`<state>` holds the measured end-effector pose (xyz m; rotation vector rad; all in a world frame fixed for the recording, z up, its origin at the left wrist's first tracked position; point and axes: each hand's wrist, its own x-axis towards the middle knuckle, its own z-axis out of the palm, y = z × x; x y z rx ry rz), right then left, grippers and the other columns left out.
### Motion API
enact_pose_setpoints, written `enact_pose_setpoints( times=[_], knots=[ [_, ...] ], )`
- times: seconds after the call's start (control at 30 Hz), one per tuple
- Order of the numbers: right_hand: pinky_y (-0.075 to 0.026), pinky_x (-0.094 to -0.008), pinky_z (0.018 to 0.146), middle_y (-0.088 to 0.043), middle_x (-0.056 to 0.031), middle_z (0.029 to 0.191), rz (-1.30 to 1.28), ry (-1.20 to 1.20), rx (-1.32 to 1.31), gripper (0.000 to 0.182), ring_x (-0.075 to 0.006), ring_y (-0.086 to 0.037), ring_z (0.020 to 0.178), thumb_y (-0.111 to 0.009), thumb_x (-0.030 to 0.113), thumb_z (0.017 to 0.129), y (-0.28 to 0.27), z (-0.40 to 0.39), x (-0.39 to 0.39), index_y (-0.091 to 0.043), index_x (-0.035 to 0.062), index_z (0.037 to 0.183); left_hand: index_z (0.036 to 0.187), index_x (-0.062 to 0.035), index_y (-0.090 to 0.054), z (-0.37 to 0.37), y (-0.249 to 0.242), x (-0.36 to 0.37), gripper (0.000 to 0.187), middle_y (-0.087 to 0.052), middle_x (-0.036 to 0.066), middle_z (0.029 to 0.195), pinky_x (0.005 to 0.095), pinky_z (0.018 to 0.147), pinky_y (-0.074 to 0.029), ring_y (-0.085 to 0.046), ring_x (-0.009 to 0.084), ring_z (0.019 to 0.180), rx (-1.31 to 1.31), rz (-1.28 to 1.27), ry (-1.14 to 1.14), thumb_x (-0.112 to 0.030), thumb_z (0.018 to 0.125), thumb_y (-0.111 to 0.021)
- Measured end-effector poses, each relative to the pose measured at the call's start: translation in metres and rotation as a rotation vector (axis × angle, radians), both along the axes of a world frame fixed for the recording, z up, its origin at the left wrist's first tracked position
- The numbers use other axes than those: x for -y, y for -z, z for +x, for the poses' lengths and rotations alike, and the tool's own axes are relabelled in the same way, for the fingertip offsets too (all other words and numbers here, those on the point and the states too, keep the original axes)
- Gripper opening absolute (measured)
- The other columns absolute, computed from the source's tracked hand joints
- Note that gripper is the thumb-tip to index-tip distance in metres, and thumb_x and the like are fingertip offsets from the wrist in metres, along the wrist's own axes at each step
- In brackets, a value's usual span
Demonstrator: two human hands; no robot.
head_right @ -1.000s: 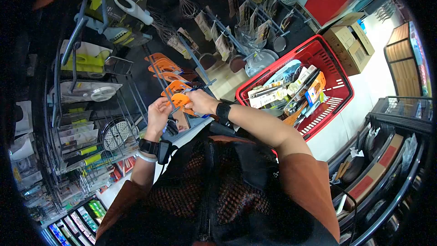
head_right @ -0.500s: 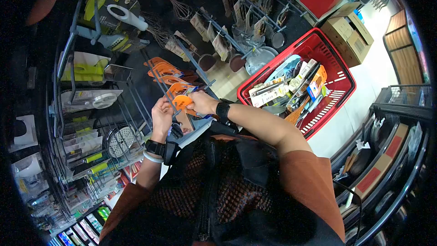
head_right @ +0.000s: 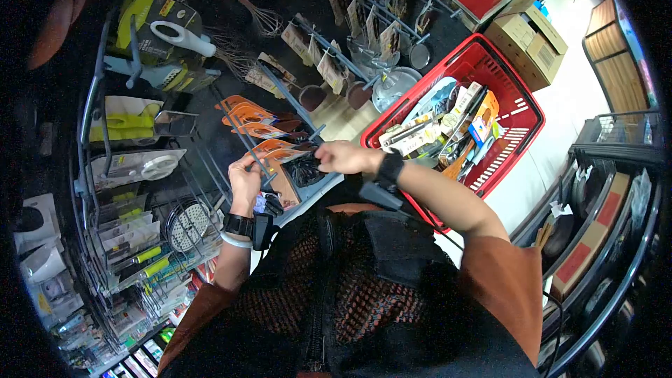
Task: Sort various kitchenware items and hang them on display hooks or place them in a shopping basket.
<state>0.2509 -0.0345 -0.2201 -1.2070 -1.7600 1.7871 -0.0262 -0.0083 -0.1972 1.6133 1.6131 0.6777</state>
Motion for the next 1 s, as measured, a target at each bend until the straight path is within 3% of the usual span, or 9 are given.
enact_pose_setpoints(
  times=[0.27, 0.33, 0.4, 0.47, 0.6, 0.73, 0.83, 0.9, 1.0],
  knots=[
    [-0.046, -0.0267, 0.065, -0.060, -0.0027, 0.080, -0.316, 0.810, -0.042, 0.018, -0.0106, -0.054, 0.072, -0.059, 0.013, 0.081, 0.000, 0.136, 0.088, -0.059, 0.0010, 0.094, 0.088, 0.0001, -0.067, 0.005, -0.006, -0.002, 0.022, -0.064, 0.010, 0.098, 0.0272, 0.079, -0.045, -0.058, 0.0174, 0.092, 0.025, 0.070, 0.002, 0.009, 0.074, -0.054],
    [-0.047, -0.0295, 0.062, -0.061, -0.0067, 0.075, -0.096, 1.174, 0.202, 0.016, -0.0160, -0.057, 0.068, -0.057, 0.010, 0.076, 0.039, 0.165, 0.113, -0.059, 0.0006, 0.090, 0.090, 0.0009, -0.067, 0.001, 0.000, -0.003, 0.022, -0.064, 0.008, 0.097, 0.0257, 0.077, -0.045, -0.057, 0.0160, 0.091, 0.022, 0.112, 0.013, 0.010, 0.075, -0.054],
    [-0.048, -0.0380, 0.070, -0.062, -0.0211, 0.083, -0.004, 1.305, 0.687, 0.026, -0.0355, -0.060, 0.077, -0.061, 0.014, 0.072, 0.054, 0.187, 0.128, -0.057, -0.0021, 0.092, 0.092, 0.0008, -0.066, 0.003, -0.001, -0.003, 0.021, -0.064, 0.007, 0.096, 0.0252, 0.075, -0.045, -0.057, 0.0145, 0.088, 0.046, 0.058, -0.029, 0.009, 0.077, -0.054],
    [-0.048, -0.0406, 0.075, -0.060, -0.0246, 0.090, -0.067, 1.368, 0.931, 0.039, -0.0375, -0.059, 0.084, -0.065, 0.017, 0.069, 0.074, 0.199, 0.133, -0.054, -0.0039, 0.099, 0.093, 0.0008, -0.066, 0.006, -0.003, -0.004, 0.021, -0.064, 0.006, 0.094, 0.0246, 0.073, -0.045, -0.057, 0.0131, 0.085, 0.063, 0.008, -0.077, 0.009, 0.078, -0.055],
    [-0.046, -0.0406, 0.083, -0.056, -0.0295, 0.103, -0.404, 1.446, 0.770, 0.053, -0.0391, -0.057, 0.097, -0.069, 0.021, 0.067, 0.084, 0.200, 0.129, -0.049, -0.0065, 0.108, 0.099, 0.0029, -0.063, 0.009, -0.006, -0.005, 0.018, -0.063, 0.003, 0.082, 0.0212, 0.064, -0.043, -0.055, 0.0075, 0.070, 0.101, -0.029, -0.093, 0.003, 0.084, -0.054],
    [-0.049, -0.0395, 0.076, -0.063, -0.0242, 0.088, -0.470, 1.304, 0.827, 0.039, -0.0347, -0.062, 0.089, -0.069, 0.027, 0.064, 0.086, 0.211, 0.126, -0.063, -0.0047, 0.085, 0.106, 0.0020, -0.058, 0.008, -0.017, -0.001, 0.024, -0.062, 0.005, 0.089, 0.0222, 0.071, -0.045, -0.057, 0.0097, 0.077, 0.173, -0.094, -0.109, 0.004, 0.082, -0.055],
    [-0.049, -0.0299, 0.057, -0.064, -0.0098, 0.072, -0.333, 1.397, 0.475, 0.031, -0.0164, -0.061, 0.063, -0.072, 0.024, 0.065, 0.132, 0.236, 0.139, -0.065, -0.0026, 0.080, 0.111, -0.0020, -0.049, 0.016, -0.043, 0.007, 0.037, -0.052, 0.010, 0.111, 0.0286, 0.085, -0.041, -0.051, 0.0180, 0.099, 0.165, -0.009, -0.185, 0.007, 0.076, -0.055],
    [-0.046, -0.0269, 0.048, -0.059, -0.0042, 0.068, -0.232, 1.478, 0.194, 0.015, -0.0129, -0.055, 0.053, -0.067, 0.013, 0.074, 0.069, 0.218, 0.132, -0.061, 0.0005, 0.079, 0.111, -0.0019, -0.049, 0.013, -0.049, 0.010, 0.037, -0.052, 0.011, 0.112, 0.0291, 0.086, -0.041, -0.052, 0.0185, 0.099, 0.185, -0.007, -0.198, 0.007, 0.076, -0.055],
    [-0.047, -0.0255, 0.059, -0.060, -0.0043, 0.075, 0.006, 1.426, -0.010, 0.018, -0.0124, -0.058, 0.064, -0.066, 0.008, 0.076, 0.007, 0.201, 0.122, -0.057, -0.0011, 0.088, 0.114, -0.0030, -0.048, 0.002, -0.048, 0.009, 0.038, -0.052, 0.010, 0.114, 0.0288, 0.088, -0.042, -0.052, 0.0175, 0.100, 0.157, -0.048, -0.110, 0.008, 0.077, -0.053]
  ],
)
